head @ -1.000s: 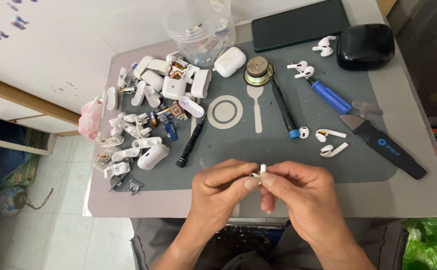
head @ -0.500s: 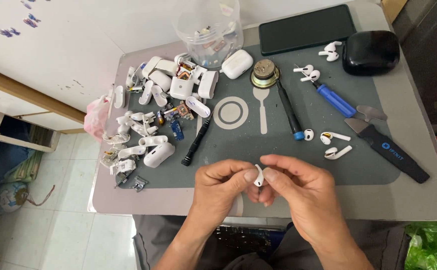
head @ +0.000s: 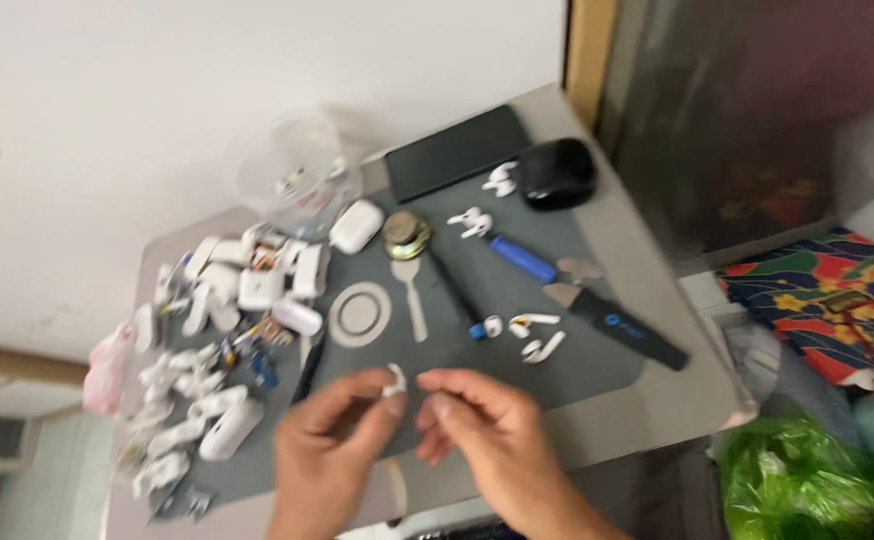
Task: The person repeatedly picks up white wireless earbuds from a cluttered workbench, separates the outer shell from the internal components, and places the parts back on the mat. The person handles multiple earbuds one at a time, rotating and prying them apart with their fingers.
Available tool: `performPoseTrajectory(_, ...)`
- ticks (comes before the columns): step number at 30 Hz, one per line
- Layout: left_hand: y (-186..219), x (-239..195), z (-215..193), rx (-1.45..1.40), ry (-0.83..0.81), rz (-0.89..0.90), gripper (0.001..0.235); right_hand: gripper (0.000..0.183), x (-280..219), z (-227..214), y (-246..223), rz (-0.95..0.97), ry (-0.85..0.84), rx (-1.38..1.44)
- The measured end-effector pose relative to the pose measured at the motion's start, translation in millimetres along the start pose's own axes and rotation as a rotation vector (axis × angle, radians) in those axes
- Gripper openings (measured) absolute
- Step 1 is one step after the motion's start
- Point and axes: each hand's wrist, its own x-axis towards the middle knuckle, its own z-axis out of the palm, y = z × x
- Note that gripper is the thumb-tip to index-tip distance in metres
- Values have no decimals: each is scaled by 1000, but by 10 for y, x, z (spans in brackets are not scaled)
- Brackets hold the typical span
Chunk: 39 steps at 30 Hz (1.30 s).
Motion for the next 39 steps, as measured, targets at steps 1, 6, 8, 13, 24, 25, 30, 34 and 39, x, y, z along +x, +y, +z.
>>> performPoseTrajectory(1, 210, 132, 49, -3, -20, 13, 10, 31, -7, -4, -27, -18, 16, 3)
performPoseTrajectory(6, 885, 767, 512, 614, -368, 530, 17, 23, -97, 81, -371, 114, -143, -369)
performPoseTrajectory(8, 715, 1176, 795, 711, -415, 562, 15, 21, -97, 74, -353, 13, -172, -407)
performPoseTrajectory(13, 527, 1652, 1091, 715, -335, 560, 23, 15, -94, 29, -184, -17, -171, -379)
performPoseTrajectory(24, 283, 1023, 945, 1061, -663, 799, 31, 20, -65, 13, -236, -233, -303, -412)
performPoseTrajectory(25, 333, 1003, 945, 1057, -662, 801, 31, 20, -74, 23, -235, -233, -301, -416)
performPoseTrajectory(30, 464, 923, 1002, 1029, -721, 887, 41, 31, -126, 23, -315, -239, -347, -486)
performPoseTrajectory(34, 257, 969, 1056, 997, -738, 879, 18, 13, -146, 45, -280, -304, -422, -577)
performPoseTrajectory(39, 242, 987, 1028, 752, -648, 944, 5, 17, -145, 68, -346, -436, -395, -553)
